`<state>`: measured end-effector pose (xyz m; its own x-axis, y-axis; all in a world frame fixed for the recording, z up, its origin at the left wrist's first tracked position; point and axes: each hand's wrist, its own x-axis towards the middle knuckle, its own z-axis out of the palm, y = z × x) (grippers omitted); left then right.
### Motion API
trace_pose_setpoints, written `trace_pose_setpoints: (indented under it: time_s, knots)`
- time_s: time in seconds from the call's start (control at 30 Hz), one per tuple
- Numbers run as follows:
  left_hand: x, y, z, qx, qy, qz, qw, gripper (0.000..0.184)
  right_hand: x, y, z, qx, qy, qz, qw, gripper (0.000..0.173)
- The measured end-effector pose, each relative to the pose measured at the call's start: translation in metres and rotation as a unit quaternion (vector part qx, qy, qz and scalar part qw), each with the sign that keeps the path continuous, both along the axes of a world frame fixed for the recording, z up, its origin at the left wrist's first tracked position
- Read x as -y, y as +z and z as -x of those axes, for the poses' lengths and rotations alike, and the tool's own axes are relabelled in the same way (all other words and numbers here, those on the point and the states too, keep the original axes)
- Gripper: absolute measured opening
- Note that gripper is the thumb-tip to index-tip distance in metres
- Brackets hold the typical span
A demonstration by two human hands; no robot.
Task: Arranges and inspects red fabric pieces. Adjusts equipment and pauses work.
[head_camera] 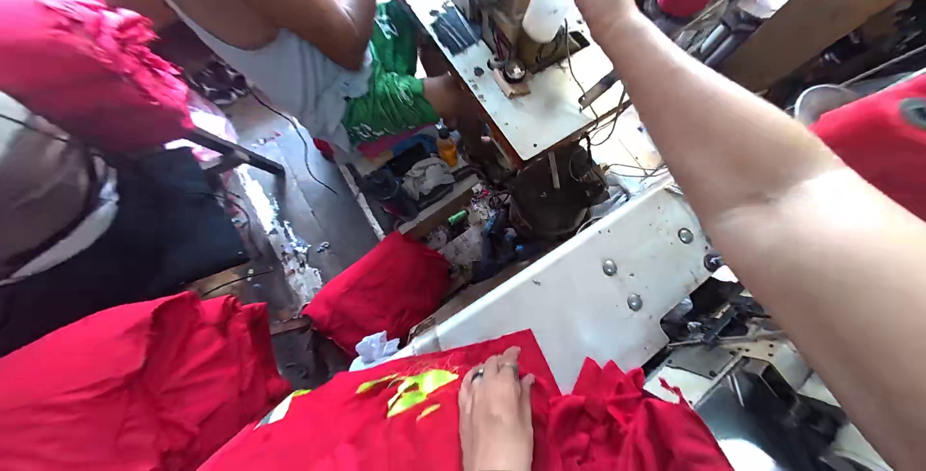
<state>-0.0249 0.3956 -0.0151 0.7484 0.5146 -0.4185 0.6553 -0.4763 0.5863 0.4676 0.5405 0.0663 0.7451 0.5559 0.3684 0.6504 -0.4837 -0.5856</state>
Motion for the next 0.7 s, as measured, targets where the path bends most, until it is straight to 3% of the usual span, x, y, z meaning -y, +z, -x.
trace_pose_setpoints:
  time_s: [0.1, 0.23, 0.33, 0.43, 0.5, 0.63, 0.7]
  knots:
    - [-0.002, -0.007, 0.001, 0.039, 0.0, 0.001, 0.999, 0.031, 0.011, 0.03, 0.055, -0.082, 0.018, -0.105, 0.991, 0.028]
    - [-0.009, -0.004, -0.003, 0.137, 0.062, -0.007, 0.989, 0.028, 0.044, 0.058, 0.145, -0.23, 0.069, -0.253, 0.937, 0.033]
    - [-0.013, -0.002, -0.008, 0.237, 0.163, -0.139, 0.948, 0.025, 0.072, 0.068, 0.206, -0.28, 0.096, -0.289, 0.911, 0.035]
    - [-0.015, -0.015, -0.012, 0.299, 0.213, -0.3, 0.881, 0.024, 0.101, 0.083, 0.262, -0.287, 0.136, -0.261, 0.912, 0.036]
    - [-0.014, -0.021, -0.011, 0.342, 0.206, -0.321, 0.859, 0.034, 0.123, 0.096, 0.295, -0.278, 0.166, -0.232, 0.917, 0.035]
    - [0.017, 0.011, 0.018, 0.447, 0.217, -0.2, 0.845, 0.068, 0.173, 0.119, 0.356, -0.25, 0.229, -0.148, 0.929, 0.033]
    - [0.048, 0.035, 0.048, 0.48, 0.256, -0.13, 0.829, 0.077, 0.187, 0.131, 0.383, -0.257, 0.296, -0.074, 0.917, 0.031]
